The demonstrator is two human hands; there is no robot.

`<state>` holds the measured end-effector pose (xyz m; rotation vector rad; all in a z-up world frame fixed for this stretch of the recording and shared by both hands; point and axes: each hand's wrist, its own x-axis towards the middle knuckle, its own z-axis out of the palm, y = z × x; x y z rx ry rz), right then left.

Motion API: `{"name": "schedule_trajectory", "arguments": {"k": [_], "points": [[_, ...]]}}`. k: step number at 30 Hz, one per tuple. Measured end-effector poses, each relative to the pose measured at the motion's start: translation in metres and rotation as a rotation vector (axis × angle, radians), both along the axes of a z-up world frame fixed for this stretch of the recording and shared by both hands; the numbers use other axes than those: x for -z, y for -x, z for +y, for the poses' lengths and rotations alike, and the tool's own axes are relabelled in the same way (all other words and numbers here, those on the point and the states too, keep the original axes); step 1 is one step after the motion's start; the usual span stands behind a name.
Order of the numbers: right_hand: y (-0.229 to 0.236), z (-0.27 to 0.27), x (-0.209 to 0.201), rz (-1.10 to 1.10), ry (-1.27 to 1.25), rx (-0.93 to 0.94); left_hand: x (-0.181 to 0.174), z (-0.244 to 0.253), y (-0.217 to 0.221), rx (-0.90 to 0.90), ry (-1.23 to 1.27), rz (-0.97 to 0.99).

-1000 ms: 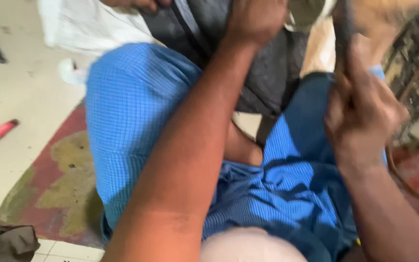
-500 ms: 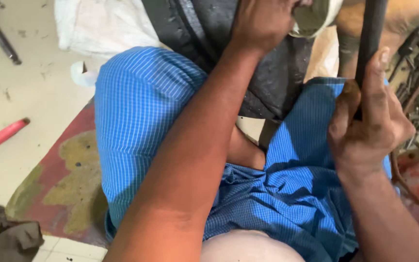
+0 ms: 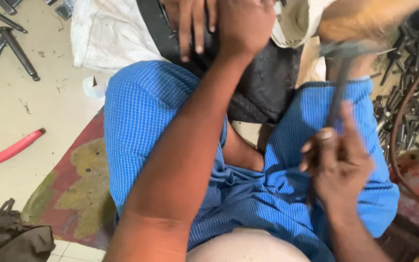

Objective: The person sits on the floor and uses a hammer and chisel to carve a white clay object resting on a black anvil. They repeatedly strike the chisel to shape the object, occasionally pausing to inspect the carved surface.

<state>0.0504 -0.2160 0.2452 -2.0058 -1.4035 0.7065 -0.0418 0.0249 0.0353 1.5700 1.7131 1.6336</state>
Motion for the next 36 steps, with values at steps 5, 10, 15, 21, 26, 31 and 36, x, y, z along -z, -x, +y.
{"name": "schedule_trajectory", "arguments": {"k": [5, 10, 15, 21, 26, 31, 36], "points": [[-0.023, -0.041, 0.056, 0.501, 0.379, 0.112, -0.027, -0.016, 0.051, 0.295, -0.02, -0.496], [-0.027, -0.051, 0.073, -0.096, 0.168, -0.266, -0.056, -0.032, 0.066, 0.43, 0.11, -0.896], [-0.028, -0.058, 0.065, -0.215, 0.218, -0.23, -0.069, -0.032, 0.057, 0.363, 0.061, -0.318], [-0.02, -0.06, 0.075, -0.072, 0.31, -0.118, -0.077, -0.035, 0.047, 0.581, 0.176, 0.052], [-0.015, -0.054, 0.067, 0.064, 0.367, -0.062, -0.075, -0.035, 0.043, 0.611, 0.277, 0.187], [-0.004, -0.047, 0.056, 0.301, 0.472, 0.039, -0.07, -0.033, 0.043, 0.638, 0.246, 0.304], [0.0, -0.053, 0.05, 0.243, 0.546, 0.044, -0.071, -0.043, 0.043, 0.607, 0.175, 0.282]]}}
